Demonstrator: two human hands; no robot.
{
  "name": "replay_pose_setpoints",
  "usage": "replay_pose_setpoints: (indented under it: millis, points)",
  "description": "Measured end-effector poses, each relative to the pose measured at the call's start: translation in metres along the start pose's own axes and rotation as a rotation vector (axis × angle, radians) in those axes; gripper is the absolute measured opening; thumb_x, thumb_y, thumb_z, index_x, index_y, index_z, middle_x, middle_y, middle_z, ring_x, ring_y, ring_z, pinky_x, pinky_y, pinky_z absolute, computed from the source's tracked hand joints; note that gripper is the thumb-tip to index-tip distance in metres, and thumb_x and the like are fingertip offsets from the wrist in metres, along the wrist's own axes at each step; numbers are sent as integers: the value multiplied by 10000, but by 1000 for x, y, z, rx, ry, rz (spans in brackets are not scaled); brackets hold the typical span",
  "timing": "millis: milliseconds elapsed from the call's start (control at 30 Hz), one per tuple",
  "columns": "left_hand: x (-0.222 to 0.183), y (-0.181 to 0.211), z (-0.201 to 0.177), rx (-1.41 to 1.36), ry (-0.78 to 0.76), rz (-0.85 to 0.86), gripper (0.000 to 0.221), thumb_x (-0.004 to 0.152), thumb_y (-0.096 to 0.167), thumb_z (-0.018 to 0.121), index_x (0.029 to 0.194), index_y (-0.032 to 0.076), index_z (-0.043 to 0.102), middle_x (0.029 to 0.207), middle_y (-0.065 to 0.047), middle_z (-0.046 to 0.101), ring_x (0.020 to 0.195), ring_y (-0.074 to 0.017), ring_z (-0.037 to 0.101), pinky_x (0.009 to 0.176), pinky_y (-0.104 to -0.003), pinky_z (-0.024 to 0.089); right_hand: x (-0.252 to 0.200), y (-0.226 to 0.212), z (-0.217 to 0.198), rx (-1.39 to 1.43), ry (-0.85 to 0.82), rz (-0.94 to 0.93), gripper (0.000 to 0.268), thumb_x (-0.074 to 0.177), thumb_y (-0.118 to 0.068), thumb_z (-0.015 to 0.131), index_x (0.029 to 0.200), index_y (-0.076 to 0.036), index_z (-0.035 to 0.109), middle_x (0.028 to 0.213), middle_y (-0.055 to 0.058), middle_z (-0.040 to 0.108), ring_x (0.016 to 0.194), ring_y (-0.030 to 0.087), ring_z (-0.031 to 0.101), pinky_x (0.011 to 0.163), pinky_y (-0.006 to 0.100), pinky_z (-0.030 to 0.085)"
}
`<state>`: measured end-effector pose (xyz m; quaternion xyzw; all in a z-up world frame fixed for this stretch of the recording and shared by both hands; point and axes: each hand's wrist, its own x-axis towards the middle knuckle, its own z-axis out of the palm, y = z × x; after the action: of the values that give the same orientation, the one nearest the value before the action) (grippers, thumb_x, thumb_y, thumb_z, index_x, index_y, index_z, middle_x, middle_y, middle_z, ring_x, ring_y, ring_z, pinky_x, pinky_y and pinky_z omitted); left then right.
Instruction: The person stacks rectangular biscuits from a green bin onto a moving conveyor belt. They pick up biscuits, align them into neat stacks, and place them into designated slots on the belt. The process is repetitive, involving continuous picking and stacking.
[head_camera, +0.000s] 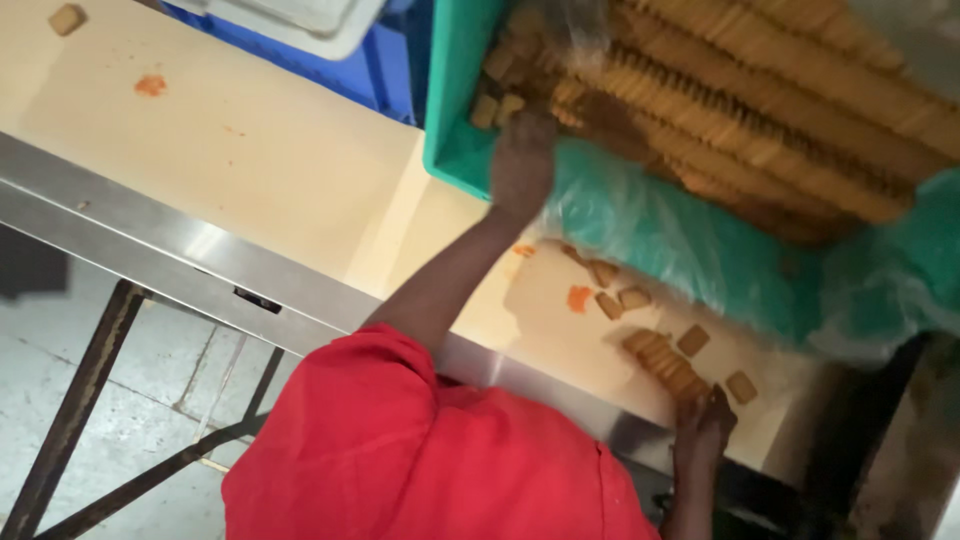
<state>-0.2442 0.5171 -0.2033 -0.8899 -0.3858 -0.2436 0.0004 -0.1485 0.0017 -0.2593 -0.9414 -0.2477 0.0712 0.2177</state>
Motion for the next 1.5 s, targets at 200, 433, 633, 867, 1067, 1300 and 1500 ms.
replay_pose_setpoints:
  millis: [200,433,633,867,1067,1300,1500]
  points:
    - [39,-39,4,-117,-226,-331,451,972,377,643,1312,82,614,1150,-163,639,1014,-333,671,719,-449,601,3,-26,-3,-7,-30,256,594,1070,-407,441,1503,-5,500,1322,369,486,1142,519,504,960,545,460]
    - [22,-50,34,-75,-177,-311,229,1054,265,597,1240,150,665,1149,-107,662,890,-289,729,668,-398,598,5,-18,-3,-154,-32,42,526,1143,-425,393,1407,-3,563,1320,258,575,1155,467,511,1035,520,440]
    - [12,-61,26,72,156,-130,454,849,105,645,1301,85,610,1406,-179,599,1095,-334,678,753,-331,641,-1,-30,-5,-31,17,142,560,1112,-430,458,1486,-20,535,1330,300,477,1148,470,522,932,532,520]
    - [13,-52,-1,58,-62,-194,283,911,131,667,1185,69,636,1360,-234,584,1179,-374,634,677,-388,628,1,-76,-27,37,-82,396,651,1051,-516,408,1510,-64,502,1376,254,415,1070,419,564,675,470,597]
    - [-2,-45,-27,-13,-167,-76,465,867,37,635,1326,106,653,1309,-224,614,1143,-380,610,914,-440,560,2,-26,-2,-193,39,-39,462,1142,-345,459,1457,-27,575,1317,215,571,1194,413,511,1090,529,487]
    - [31,-57,27,-25,-475,62,387,991,213,553,1321,31,643,1389,-204,611,1326,-354,576,1115,-455,489,-2,8,11,-90,65,-105,444,1082,-253,503,1416,35,557,1361,294,563,1228,466,466,1051,550,425]
    - [31,-55,116,61,-301,145,533,951,175,542,1453,2,510,1447,-266,538,1384,-412,472,1149,-519,386,-7,-2,11,-62,66,-14,456,1063,-270,529,1413,19,565,1331,298,543,1243,470,480,1057,552,444]
